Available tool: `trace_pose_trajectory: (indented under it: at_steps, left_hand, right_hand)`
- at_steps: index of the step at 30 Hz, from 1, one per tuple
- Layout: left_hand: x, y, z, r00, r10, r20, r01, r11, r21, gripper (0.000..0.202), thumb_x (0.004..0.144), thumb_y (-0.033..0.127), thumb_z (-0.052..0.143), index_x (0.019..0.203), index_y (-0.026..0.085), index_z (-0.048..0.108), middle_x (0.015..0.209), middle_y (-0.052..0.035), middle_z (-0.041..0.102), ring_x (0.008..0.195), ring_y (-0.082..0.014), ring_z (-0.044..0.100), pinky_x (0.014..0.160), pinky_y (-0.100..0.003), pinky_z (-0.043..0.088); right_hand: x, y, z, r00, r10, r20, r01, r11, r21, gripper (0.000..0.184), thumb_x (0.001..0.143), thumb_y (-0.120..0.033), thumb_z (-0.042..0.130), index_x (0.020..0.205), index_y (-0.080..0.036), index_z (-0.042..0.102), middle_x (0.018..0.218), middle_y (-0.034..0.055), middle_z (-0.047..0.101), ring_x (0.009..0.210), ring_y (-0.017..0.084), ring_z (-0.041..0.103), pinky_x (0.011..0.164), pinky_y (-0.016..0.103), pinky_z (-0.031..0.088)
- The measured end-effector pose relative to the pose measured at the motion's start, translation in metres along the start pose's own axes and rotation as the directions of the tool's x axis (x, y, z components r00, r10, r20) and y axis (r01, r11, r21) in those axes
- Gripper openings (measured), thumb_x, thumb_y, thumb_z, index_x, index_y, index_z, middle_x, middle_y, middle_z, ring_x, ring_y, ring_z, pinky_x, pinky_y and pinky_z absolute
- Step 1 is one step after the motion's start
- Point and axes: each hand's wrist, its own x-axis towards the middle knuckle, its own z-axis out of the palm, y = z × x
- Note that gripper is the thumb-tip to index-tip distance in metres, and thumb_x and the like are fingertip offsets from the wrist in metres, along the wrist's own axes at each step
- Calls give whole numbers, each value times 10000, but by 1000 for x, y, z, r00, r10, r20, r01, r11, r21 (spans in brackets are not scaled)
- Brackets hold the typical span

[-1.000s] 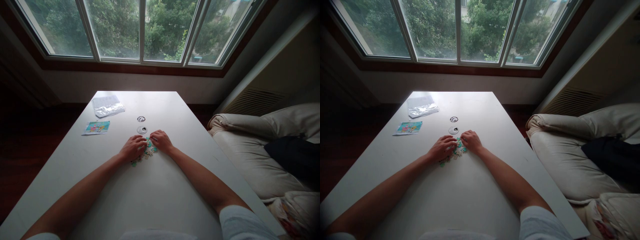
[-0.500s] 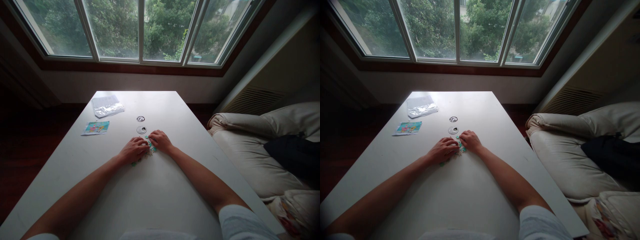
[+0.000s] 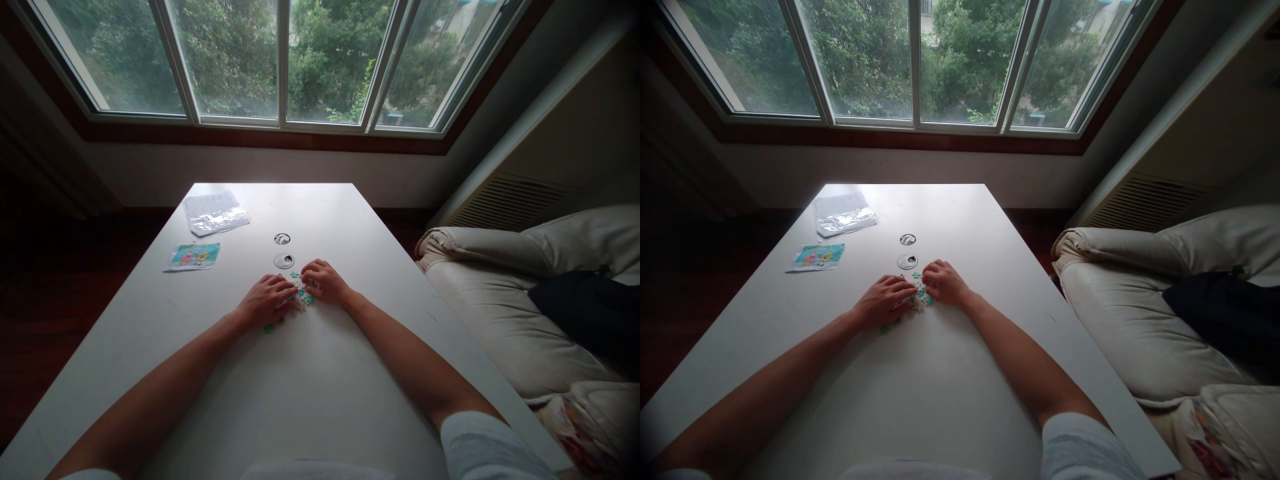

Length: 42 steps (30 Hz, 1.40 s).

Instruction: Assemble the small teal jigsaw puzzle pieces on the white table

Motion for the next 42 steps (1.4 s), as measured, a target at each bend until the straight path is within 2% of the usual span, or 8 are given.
trace_pose_trajectory:
  at_steps: [5, 11, 16, 22, 28, 31, 34, 42]
  left_hand:
    - [-1, 0, 2, 1000, -19, -10, 19, 1000, -1, 332, 1022, 374, 475, 1307, 286, 623, 1349, -61, 629, 1255, -255, 524, 1072, -439, 387]
    - [-1, 2, 8, 999, 32, 42, -30, 999, -43, 457, 1000, 478, 496, 1420, 300, 534, 1523, -69, 474, 1424, -299, 368, 1171, -498, 308]
    - [0, 4, 6, 999, -9, 43, 12, 999, -52, 450, 1010, 474, 472, 1412, 281, 533, 1454, -93, 523, 1368, -297, 415, 1143, -498, 346]
    - [-1, 4, 4, 998, -57, 11, 57, 998, -41, 452, 1007, 417, 499, 1434, 270, 499, 1367, -106, 568, 1270, -281, 482, 1068, -463, 410]
    - [-1, 1, 8, 998, -57, -10, 57, 997, -55, 309, 1002, 401, 519, 1269, 275, 611, 1380, -65, 573, 1307, -265, 461, 1094, -441, 393]
    - [0, 1, 5, 997, -71, -10, 69, 994, -87, 275, 1015, 381, 498, 1225, 274, 640, 1324, -54, 621, 1274, -248, 493, 1084, -433, 406]
    - [1, 1, 2, 996, -88, -12, 86, 991, -105, 260, 1027, 360, 474, 1172, 279, 673, 1263, -46, 661, 1243, -231, 516, 1069, -425, 420]
    - [0, 0, 3, 997, -78, -9, 77, 995, -61, 312, 1017, 378, 496, 1283, 278, 625, 1321, -61, 636, 1247, -249, 513, 1057, -434, 418]
  right_hand:
    - [-1, 2, -6, 998, -36, 47, 36, 999, -3, 170, 781, -150, 697, 921, -241, 668, 1126, 60, 671, 1076, 247, 545, 951, 408, 438]
    - [0, 4, -7, 996, -47, 69, 48, 999, -4, 121, 824, -187, 700, 929, -238, 671, 1165, 63, 668, 1109, 243, 543, 972, 408, 442]
    - [1, 5, -6, 997, -10, 71, 11, 1000, -5, 57, 878, -205, 672, 914, -249, 675, 1163, 53, 675, 1108, 233, 550, 976, 408, 440]
    - [1, -3, -14, 997, 0, 75, 0, 1000, -10, 128, 822, -217, 716, 938, -255, 676, 1119, 52, 682, 1089, 241, 558, 984, 426, 429]
    - [1, -2, -14, 996, -4, 94, 6, 1000, -18, 136, 820, -235, 731, 943, -255, 676, 1127, 56, 688, 1095, 245, 557, 983, 426, 417]
    - [0, 2, -13, 997, 12, 80, -10, 1000, -23, 76, 867, -284, 717, 923, -251, 679, 1109, 55, 695, 1087, 240, 562, 980, 423, 414]
    - [0, 2, -14, 997, 8, 72, -6, 1000, -21, 133, 865, -354, 739, 921, -248, 681, 1111, 54, 694, 1092, 240, 558, 987, 422, 407]
    - [1, 1, -11, 995, 3, 99, -3, 1000, 4, 150, 843, -338, 767, 932, -255, 679, 1152, 53, 682, 1129, 245, 549, 999, 421, 407]
